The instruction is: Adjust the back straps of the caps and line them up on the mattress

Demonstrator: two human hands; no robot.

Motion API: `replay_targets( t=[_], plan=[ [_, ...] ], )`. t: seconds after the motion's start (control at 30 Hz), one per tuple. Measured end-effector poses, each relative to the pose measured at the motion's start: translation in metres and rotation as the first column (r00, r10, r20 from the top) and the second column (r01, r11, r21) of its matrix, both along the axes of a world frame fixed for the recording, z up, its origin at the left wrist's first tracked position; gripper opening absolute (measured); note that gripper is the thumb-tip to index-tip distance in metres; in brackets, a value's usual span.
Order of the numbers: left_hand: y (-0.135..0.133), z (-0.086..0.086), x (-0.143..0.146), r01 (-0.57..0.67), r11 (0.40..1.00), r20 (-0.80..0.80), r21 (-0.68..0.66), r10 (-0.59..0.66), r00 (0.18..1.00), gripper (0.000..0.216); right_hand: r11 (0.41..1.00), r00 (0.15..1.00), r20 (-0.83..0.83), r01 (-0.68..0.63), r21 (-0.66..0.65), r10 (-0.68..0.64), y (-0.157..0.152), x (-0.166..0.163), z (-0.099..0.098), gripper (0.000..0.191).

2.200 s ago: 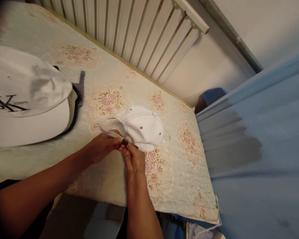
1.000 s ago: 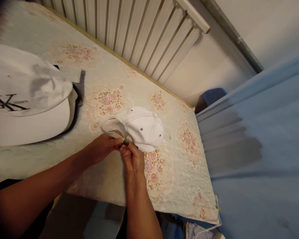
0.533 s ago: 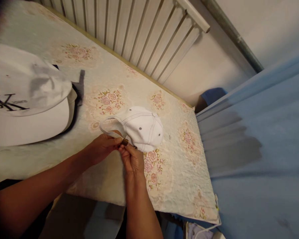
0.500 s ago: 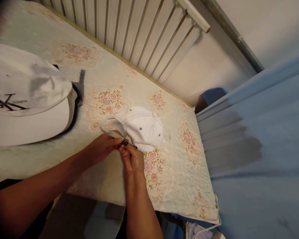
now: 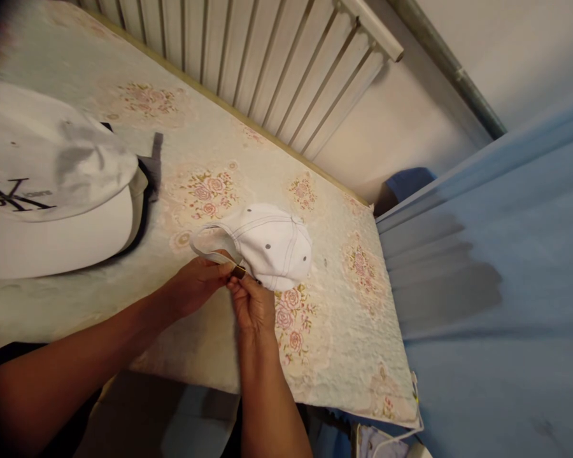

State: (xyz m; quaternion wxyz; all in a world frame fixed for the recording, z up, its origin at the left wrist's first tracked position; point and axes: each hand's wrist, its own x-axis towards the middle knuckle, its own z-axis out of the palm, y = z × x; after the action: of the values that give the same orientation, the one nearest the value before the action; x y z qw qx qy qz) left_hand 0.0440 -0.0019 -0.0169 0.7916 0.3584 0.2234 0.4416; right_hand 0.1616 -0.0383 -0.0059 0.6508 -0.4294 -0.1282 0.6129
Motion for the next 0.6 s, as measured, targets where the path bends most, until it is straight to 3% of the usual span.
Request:
replay_targets(
  t=[0.6],
  plan=[
    [0.0018,0.0044,-0.0028,0.040,0.999,-0.014,0.020,-0.039,0.999,0.024,1.000,0.997,-0.079,0.007,-0.014,-0.008,0.0009,-0.0007,0.0002,0.016]
  ],
)
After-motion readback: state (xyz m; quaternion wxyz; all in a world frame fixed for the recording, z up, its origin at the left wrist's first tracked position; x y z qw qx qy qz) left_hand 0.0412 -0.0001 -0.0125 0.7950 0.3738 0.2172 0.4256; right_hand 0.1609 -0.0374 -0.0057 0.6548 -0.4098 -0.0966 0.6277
